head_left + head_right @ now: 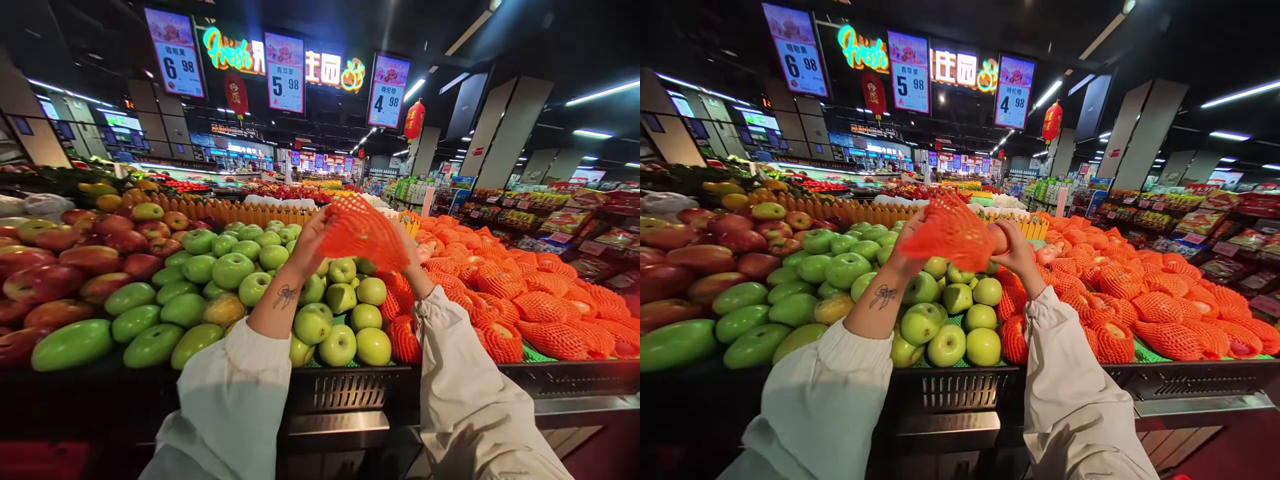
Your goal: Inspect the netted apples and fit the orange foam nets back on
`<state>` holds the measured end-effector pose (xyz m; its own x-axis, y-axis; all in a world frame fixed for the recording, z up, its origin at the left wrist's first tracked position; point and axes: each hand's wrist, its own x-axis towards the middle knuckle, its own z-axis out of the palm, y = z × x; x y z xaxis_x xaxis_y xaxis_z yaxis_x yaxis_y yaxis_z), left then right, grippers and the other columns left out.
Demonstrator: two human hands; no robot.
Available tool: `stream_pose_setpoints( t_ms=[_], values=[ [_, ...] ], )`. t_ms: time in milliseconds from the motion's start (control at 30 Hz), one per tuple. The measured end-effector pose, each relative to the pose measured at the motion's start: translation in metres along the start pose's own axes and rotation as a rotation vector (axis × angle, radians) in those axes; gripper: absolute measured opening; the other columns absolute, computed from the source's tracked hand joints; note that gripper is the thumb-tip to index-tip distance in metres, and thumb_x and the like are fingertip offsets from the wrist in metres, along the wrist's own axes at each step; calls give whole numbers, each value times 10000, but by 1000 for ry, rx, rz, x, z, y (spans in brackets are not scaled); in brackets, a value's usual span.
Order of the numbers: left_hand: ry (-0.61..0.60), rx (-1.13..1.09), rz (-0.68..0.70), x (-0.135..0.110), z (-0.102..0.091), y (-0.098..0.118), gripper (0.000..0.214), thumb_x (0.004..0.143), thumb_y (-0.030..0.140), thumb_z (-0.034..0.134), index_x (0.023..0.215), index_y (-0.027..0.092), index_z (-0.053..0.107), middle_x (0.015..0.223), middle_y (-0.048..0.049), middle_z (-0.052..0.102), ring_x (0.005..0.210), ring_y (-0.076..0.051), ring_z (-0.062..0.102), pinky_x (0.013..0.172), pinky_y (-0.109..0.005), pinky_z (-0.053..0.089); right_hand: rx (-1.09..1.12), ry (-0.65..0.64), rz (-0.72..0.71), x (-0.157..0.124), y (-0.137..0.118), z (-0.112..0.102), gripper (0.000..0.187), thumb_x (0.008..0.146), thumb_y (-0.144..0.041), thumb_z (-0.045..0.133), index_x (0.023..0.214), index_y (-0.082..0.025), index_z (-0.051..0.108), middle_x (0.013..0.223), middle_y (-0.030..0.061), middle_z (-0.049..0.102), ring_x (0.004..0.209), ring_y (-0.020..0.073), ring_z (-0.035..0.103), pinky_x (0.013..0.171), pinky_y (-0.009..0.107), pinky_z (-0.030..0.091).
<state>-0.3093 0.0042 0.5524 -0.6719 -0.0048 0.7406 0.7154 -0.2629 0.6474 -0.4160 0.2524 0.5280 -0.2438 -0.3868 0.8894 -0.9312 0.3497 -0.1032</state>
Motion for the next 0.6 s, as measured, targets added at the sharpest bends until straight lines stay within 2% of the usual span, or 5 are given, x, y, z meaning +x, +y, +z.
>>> stream_pose_setpoints(
  t_ms=[100, 233, 400, 500, 600],
  values=[
    [-116, -189, -266, 1, 6, -8, 630, 603, 634, 854, 1007, 185, 676, 884, -50, 709, 784, -169, 662, 682, -264, 533, -48, -125, -94, 1, -6, 1, 751, 746, -451, 799, 1421, -246, 541, 1407, 133, 543, 1310, 346, 542, 1101, 514, 474],
    [-151, -112, -486, -2, 1, -26, 573, 560, 468, 902, 989, 133, 723, 991, -76, 746, 792, -147, 663, 710, -232, 528, -136, -295, -4, 5, -32, 9, 557, 873, -461, 679, 1398, -304, 578, 1339, 103, 609, 1193, 316, 613, 981, 466, 541],
    [-81, 6, -413, -6, 0, -36, 450, 601, 445, 823, 878, 103, 732, 904, -96, 742, 840, -186, 645, 747, -268, 505, -187, -375, -143, 6, -52, 13, 887, 845, -583, 707, 1601, -308, 336, 1363, 155, 566, 1173, 345, 612, 908, 474, 560],
    [-15, 108, -321, -6, -1, -41, 466, 609, 519, 815, 842, 128, 715, 910, -87, 732, 925, -219, 646, 793, -299, 515, -165, -356, -199, 6, -51, 13, 1069, 835, -601, 716, 1667, -293, 120, 1375, 174, 551, 1201, 353, 601, 911, 468, 560],
    [-18, 97, -352, -7, -5, -48, 510, 591, 576, 812, 905, 187, 706, 964, -65, 727, 992, -242, 649, 841, -338, 530, -69, -296, -196, 5, -46, 17, 1148, 801, -619, 745, 1671, -290, 74, 1398, 166, 551, 1230, 350, 592, 976, 471, 543]
  ],
)
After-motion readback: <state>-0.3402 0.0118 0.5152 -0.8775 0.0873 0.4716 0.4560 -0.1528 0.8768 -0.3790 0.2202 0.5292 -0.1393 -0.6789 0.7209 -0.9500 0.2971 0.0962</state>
